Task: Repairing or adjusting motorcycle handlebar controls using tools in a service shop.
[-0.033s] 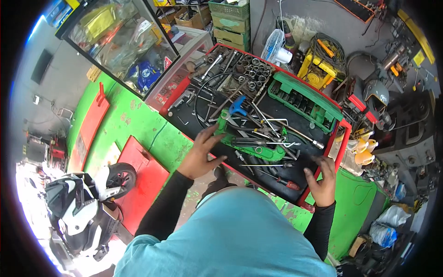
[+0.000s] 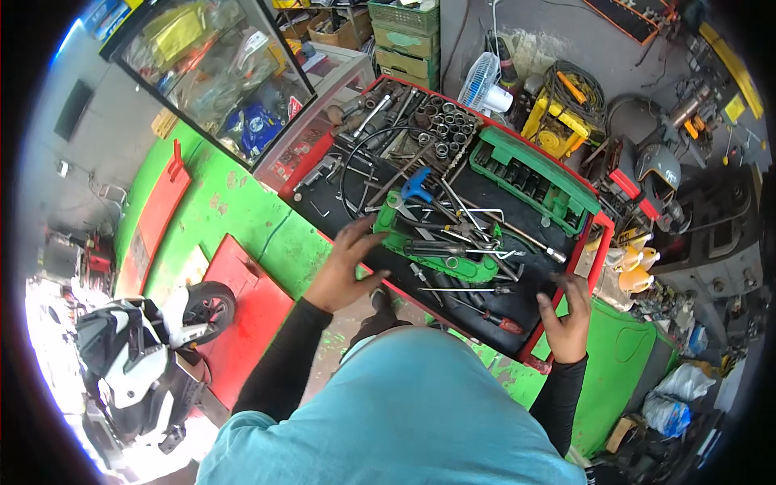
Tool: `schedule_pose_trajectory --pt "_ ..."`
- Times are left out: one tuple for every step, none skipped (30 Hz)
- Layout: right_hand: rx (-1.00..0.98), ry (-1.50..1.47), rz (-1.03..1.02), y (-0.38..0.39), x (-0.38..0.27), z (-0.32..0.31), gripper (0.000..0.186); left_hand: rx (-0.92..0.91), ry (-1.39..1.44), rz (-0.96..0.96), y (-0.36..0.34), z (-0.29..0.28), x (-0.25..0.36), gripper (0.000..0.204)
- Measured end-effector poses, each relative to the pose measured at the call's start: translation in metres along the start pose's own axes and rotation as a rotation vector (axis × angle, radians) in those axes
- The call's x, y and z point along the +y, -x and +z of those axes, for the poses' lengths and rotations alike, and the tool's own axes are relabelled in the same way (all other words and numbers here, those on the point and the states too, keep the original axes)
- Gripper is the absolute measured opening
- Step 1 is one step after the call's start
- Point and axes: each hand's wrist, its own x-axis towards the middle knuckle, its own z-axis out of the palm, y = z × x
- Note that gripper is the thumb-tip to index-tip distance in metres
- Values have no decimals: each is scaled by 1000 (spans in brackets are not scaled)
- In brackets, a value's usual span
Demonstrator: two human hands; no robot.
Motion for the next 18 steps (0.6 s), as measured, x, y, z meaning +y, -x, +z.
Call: schedule_pose_trajectory --pt "25 -42 -4 -3 5 -1 38 33 -3 -36 7 -7 -4 62" --pt "4 -37 -24 -6 6 -4 38 74 -38 -66 14 -12 -9 60" --pt "41 -37 -38 -11 6 -5 39 101 -88 -97 23 -18 -15 59" --pt "75 -44 -48 -15 6 -5 39 124 -143 -133 32 -24 -20 59" --pt "48 -44 -28 -18 9 -7 39 139 -153 -181 40 -28 -25 58" --pt "38 -82 3 -20 11 -6 37 184 -135 -204 47 -33 -27 55" --pt "13 -43 -37 -22 18 -7 36 205 -134 -239 54 -37 -28 54" --pt "-12 -4 -79 -26 25 -7 35 227 -132 -275 64 -41 -30 53" --pt "-31 12 -136 -30 27 -5 33 240 -142 -328 75 -43 -32 51" --pt "-43 28 -187 -36 22 -2 32 270 -143 -359 91 -43 -38 49" --pt "-76 -20 -195 -40 20 2 34 288 -116 -415 108 -41 -43 48" --pt "-107 -68 -204 -45 17 8 35 310 -91 -467 126 -38 -48 47" --pt "-123 -142 -193 -46 16 15 35 338 -96 -508 152 -31 -60 47" --pt "-146 -174 -192 -48 9 20 35 338 -48 -589 183 -17 -79 47" --pt "-169 -142 -231 -51 2 24 35 343 0 -665 213 -5 -96 46" --pt "-192 -110 -274 -54 -5 29 34 380 -5 -700 245 8 -108 46" --pt "-208 -193 -254 -53 -16 36 34 362 62 -884 279 24 -116 47" --pt "-228 -114 -348 -56 -23 38 34 352 137 -1064 316 42 -123 48"
